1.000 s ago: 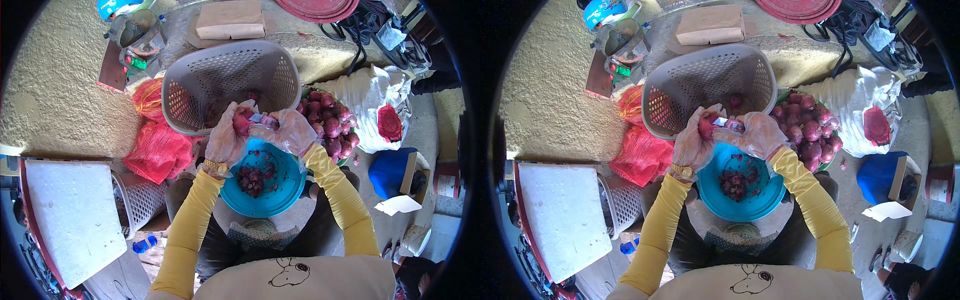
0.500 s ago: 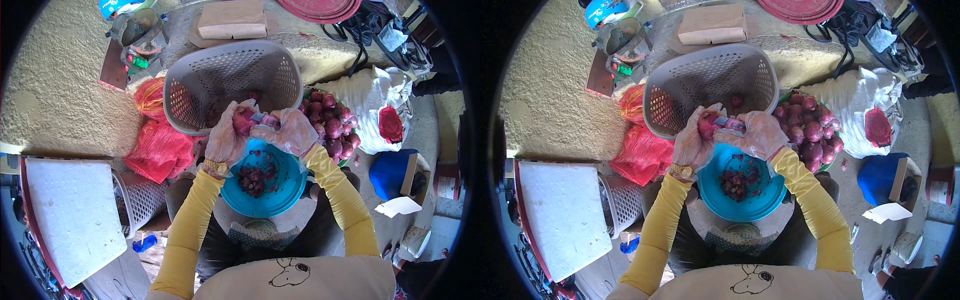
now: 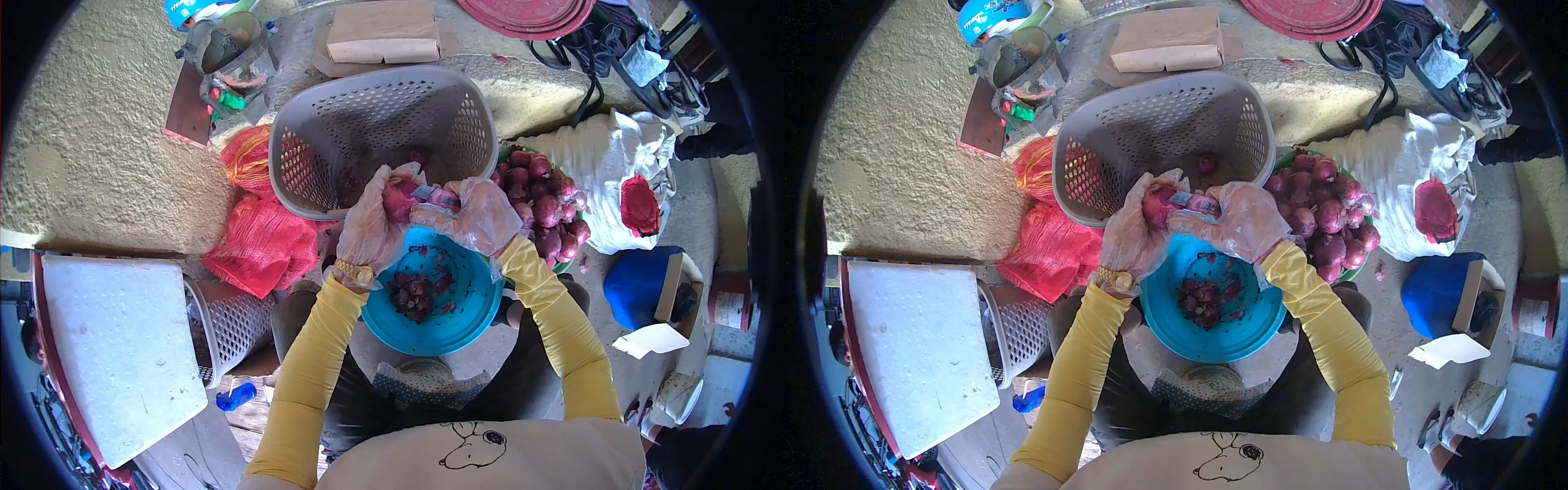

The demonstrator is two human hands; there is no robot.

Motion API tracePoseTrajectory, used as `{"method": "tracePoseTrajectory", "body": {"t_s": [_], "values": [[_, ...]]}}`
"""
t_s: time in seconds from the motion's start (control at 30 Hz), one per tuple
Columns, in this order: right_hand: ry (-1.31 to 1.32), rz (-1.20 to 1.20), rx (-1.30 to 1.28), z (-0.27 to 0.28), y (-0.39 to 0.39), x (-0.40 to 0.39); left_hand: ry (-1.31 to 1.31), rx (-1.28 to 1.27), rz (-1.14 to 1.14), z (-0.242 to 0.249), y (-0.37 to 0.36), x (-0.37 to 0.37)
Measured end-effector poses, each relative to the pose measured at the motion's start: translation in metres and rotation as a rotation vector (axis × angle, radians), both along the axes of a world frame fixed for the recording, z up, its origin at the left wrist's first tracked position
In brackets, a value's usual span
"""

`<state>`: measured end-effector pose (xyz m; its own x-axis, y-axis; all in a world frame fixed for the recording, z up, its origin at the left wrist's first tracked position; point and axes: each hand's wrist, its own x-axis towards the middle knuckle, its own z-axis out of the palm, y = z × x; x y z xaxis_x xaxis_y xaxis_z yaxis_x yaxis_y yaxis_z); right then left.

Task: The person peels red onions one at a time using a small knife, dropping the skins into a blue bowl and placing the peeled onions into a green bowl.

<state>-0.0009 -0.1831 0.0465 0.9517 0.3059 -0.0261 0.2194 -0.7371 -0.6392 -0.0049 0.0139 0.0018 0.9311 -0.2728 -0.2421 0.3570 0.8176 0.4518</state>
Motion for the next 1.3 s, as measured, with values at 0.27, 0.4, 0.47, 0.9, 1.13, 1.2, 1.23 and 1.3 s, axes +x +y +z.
{"method": "tracePoseTrajectory", "body": {"t_s": [0.27,0.4,0.47,0.9,1.13,1.2,1.23,1.3], "values": [[0.025,0.005,0.122,-0.002,0.001,-0.001,-0.030,-0.110,-0.035,-0.004,0.002,0.001],[0.000,-0.002,0.061,-0.003,0.001,-0.001,-0.050,-0.057,-0.027,-0.005,0.002,0.001],[0.007,-0.004,0.050,-0.006,0.001,0.000,-0.044,-0.042,-0.035,-0.002,0.002,0.001],[-0.014,0.015,0.005,-0.005,0.003,0.001,-0.034,-0.027,-0.060,-0.004,0.009,-0.001],[0.028,0.005,0.069,-0.004,0.005,-0.006,-0.093,-0.061,-0.034,0.000,0.010,-0.006],[0.013,-0.004,0.058,-0.001,0.005,-0.008,-0.037,-0.029,-0.005,0.007,0.008,-0.008],[0.003,-0.017,0.048,0.000,0.004,-0.009,-0.038,-0.031,-0.001,0.005,0.010,-0.008],[0.012,-0.016,0.128,-0.008,0.004,-0.011,-0.132,-0.073,-0.037,-0.001,0.014,-0.009]]}}
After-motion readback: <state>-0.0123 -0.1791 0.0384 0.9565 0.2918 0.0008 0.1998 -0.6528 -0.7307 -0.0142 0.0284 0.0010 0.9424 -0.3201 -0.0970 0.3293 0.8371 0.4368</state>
